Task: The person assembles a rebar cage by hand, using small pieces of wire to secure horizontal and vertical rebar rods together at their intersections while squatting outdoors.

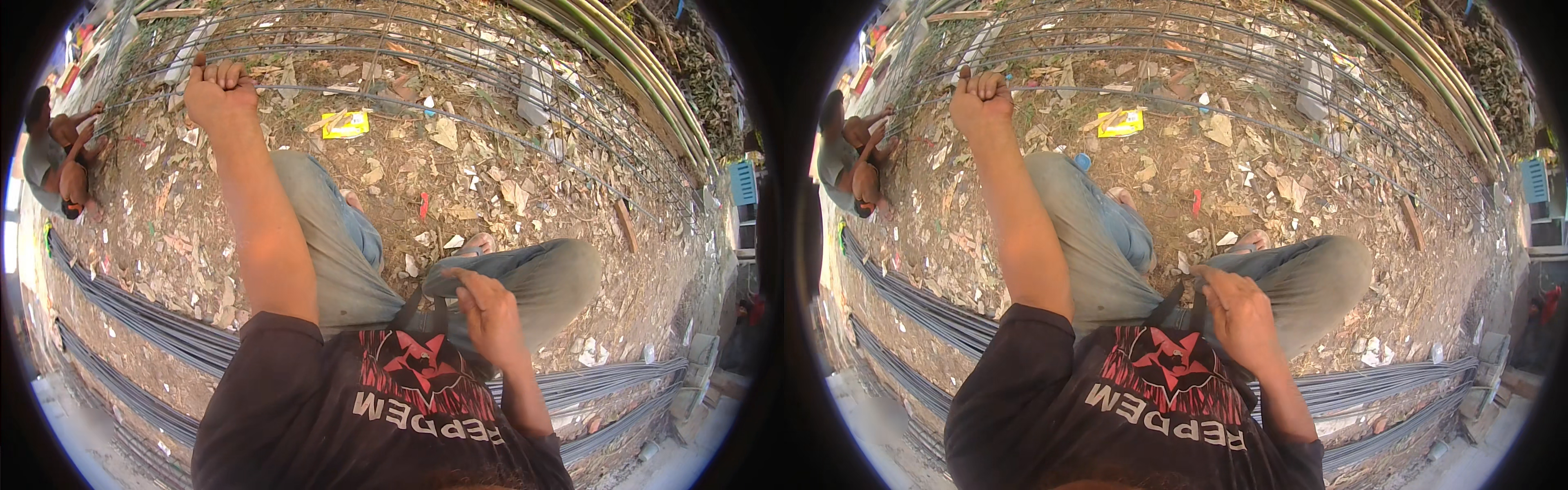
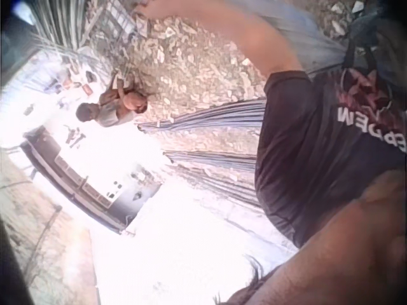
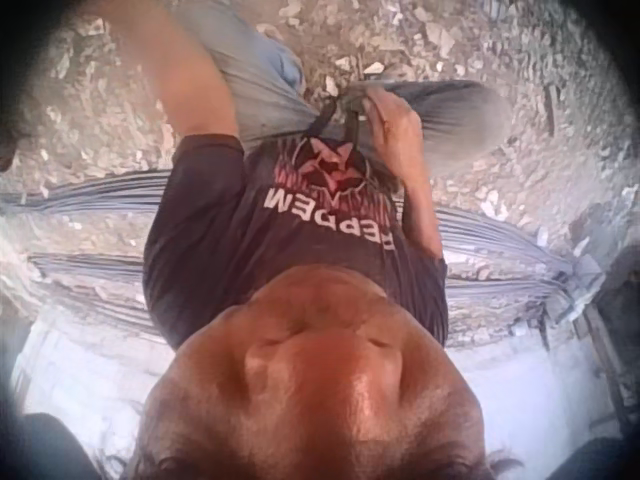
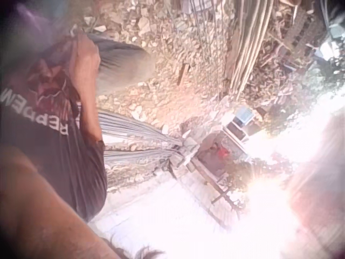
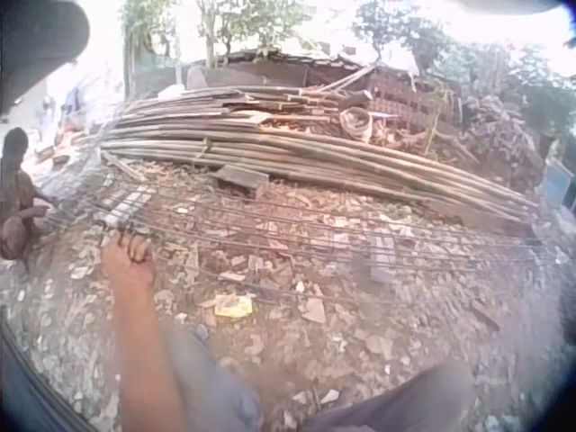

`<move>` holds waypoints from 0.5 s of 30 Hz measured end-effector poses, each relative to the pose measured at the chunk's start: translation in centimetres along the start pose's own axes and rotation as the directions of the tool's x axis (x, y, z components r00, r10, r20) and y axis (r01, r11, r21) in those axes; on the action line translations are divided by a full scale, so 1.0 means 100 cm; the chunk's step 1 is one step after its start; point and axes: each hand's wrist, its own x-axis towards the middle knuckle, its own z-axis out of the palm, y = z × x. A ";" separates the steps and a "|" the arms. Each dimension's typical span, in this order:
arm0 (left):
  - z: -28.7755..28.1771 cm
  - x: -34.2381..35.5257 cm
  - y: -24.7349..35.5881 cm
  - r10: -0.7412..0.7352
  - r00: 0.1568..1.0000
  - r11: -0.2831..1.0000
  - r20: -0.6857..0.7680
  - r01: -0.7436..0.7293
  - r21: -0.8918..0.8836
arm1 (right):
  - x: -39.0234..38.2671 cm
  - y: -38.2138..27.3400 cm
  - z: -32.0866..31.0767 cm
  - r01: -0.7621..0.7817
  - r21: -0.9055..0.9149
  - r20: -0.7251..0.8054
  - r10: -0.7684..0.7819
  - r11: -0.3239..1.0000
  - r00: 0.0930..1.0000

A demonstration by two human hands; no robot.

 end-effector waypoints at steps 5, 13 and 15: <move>-0.025 0.009 0.028 -0.039 0.994 0.994 -0.100 0.028 -0.103 | 0.030 -0.038 -0.052 0.099 -0.205 0.023 -0.096 0.974 0.995; -0.035 0.027 0.018 0.041 0.997 0.997 -0.063 -0.037 0.070 | 0.033 -0.037 -0.060 0.002 -0.424 -0.071 -0.035 0.906 0.997; -0.054 0.048 0.027 0.003 1.000 0.997 -0.025 -0.002 0.072 | 0.028 -0.029 -0.061 -0.075 -0.468 -0.219 -0.033 0.880 0.975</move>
